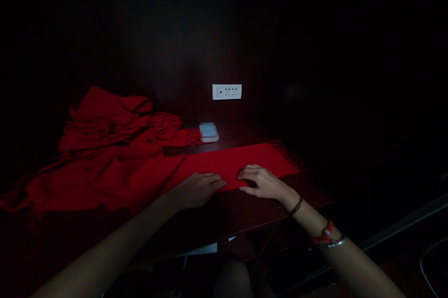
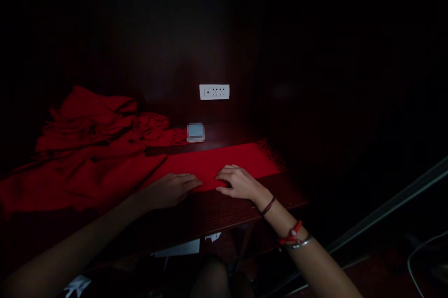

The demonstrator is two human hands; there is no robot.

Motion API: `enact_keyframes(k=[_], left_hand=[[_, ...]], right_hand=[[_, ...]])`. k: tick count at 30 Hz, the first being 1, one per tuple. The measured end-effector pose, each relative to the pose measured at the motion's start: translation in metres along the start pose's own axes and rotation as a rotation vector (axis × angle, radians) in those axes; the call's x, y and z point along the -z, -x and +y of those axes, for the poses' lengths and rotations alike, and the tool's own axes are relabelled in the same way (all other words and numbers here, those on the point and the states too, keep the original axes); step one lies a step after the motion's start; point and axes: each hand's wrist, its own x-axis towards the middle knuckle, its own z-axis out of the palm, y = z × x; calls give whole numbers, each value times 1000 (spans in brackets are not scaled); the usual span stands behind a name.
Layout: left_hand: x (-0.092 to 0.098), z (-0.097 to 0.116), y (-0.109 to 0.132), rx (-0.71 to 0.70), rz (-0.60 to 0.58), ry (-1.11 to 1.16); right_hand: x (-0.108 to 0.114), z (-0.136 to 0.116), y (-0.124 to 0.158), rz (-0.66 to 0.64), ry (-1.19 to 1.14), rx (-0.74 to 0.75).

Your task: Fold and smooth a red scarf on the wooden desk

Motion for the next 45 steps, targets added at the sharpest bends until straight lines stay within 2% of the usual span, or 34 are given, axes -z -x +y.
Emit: enact_keyframes(k=[4,11,24,28,36,45], left_hand=[[-2,2,-2,38,24,-4],[0,2,-5,17,-41,16],[-13,0,-8,89,109,184],[-16,1,-11,90,138,113],[-12,6,-14,97,77,-108],[-14,8,-15,92,64,-67]], right_hand=[[-3,-5,-2,-16,92,33],[-3,-5,-2,-44,114,53],[-5,-4,-1,14,214,42],[-6,-3,-2,34,268,55],[-7,-4,-2,64,345,79],[-7,-5,-2,46,345,114]])
